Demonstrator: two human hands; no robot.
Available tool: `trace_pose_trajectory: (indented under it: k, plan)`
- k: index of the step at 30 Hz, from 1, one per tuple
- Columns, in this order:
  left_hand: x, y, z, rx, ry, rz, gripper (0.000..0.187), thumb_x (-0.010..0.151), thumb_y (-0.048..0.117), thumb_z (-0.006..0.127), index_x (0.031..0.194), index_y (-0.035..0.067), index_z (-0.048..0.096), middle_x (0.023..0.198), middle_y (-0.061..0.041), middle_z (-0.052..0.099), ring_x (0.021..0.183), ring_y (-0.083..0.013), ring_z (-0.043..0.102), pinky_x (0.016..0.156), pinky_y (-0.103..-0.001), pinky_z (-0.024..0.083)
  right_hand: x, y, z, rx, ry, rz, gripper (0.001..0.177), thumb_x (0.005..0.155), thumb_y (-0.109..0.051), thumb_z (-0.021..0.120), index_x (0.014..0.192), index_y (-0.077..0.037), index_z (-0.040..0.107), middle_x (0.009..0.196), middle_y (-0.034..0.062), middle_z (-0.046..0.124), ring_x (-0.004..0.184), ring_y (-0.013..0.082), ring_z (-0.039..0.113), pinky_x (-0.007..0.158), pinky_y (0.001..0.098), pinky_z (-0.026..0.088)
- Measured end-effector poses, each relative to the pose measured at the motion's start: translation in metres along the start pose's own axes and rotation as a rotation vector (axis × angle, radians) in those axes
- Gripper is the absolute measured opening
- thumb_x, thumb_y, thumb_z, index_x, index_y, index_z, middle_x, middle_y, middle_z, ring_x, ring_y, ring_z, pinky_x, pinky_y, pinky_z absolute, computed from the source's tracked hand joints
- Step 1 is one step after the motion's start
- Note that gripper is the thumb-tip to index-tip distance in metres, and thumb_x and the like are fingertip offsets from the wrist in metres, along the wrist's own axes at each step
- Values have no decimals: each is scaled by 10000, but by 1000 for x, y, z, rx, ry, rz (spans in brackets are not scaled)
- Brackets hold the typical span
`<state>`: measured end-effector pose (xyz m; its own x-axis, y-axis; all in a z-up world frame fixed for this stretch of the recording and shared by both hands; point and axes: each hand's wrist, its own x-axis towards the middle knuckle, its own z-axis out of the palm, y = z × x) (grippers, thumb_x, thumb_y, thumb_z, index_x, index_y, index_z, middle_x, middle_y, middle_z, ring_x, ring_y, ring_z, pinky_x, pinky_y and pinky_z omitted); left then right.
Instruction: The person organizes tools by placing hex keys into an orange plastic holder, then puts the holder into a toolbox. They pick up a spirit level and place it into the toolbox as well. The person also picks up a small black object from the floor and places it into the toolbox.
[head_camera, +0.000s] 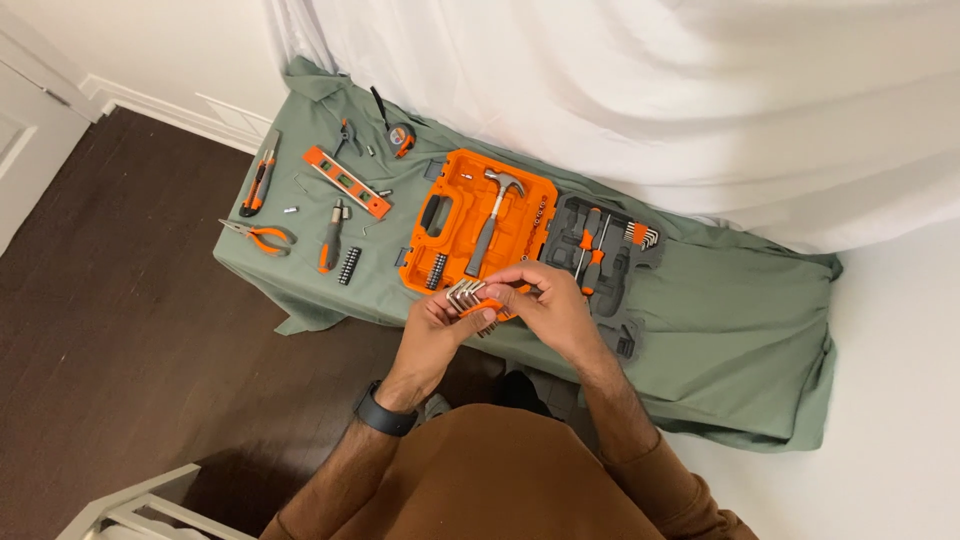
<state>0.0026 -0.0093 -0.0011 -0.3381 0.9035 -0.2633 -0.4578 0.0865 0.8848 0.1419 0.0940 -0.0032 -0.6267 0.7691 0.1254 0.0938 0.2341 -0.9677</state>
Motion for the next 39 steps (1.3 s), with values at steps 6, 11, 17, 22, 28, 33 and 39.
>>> trace_pose_trajectory:
  k: [6, 11, 17, 22, 28, 33, 39]
  plan:
    - [10, -15, -12, -105, 98, -17, 239, 846, -14, 797, 1077, -59, 751, 833, -73, 755, 709, -70, 674, 695, -201, 585, -3, -16, 3, 64, -77, 91, 332, 946, -191, 758, 1222, -7, 724, 1032, 223, 764, 850, 258, 760, 693, 358, 662]
    - [-1, 14, 0, -270, 127, -61, 231, 863, 18, 782, 1074, -67, 742, 844, -62, 757, 708, -92, 721, 687, -181, 606, -8, -11, 7, 64, -85, 143, 372, 936, -153, 758, 1259, 18, 687, 1076, 243, 762, 861, 257, 774, 708, 349, 678]
    - [0, -2, -9, -361, 119, 3, 336, 834, -82, 768, 1162, -89, 694, 935, -124, 769, 763, -139, 742, 717, -228, 633, -10, 1, 13, 52, -46, 144, 329, 908, -99, 778, 1203, 31, 714, 1014, 239, 777, 808, 237, 775, 686, 337, 676]
    - [-9, 14, -6, -358, 112, 33, 349, 844, -126, 732, 1186, -107, 668, 989, -132, 759, 809, -124, 724, 764, -228, 614, -9, -8, 19, 77, -30, 137, 371, 872, -79, 811, 1210, 28, 703, 1014, 230, 781, 789, 217, 768, 687, 328, 681]
    - [-11, 16, -12, -314, 106, 118, 336, 881, -71, 728, 1210, -92, 664, 1040, -137, 769, 822, -73, 663, 781, -232, 588, -5, -12, 31, 122, -51, 145, 386, 870, -93, 817, 1212, 41, 696, 997, 224, 774, 834, 198, 752, 710, 333, 676]
    - [-19, 17, -14, -352, 112, 133, 328, 872, -83, 731, 1193, -81, 664, 971, -163, 770, 773, -121, 700, 779, -248, 584, -6, 11, 43, 299, -79, 240, 429, 857, -37, 813, 1229, 78, 633, 973, 215, 739, 844, 193, 729, 739, 357, 681]
    - [-29, 27, -17, -292, 128, 135, 246, 926, 1, 716, 1157, -81, 700, 991, -113, 752, 820, -86, 622, 878, -279, 545, -5, -2, 53, 424, -99, 299, 379, 830, 24, 822, 1150, 89, 630, 899, 152, 688, 792, 172, 714, 732, 385, 690]
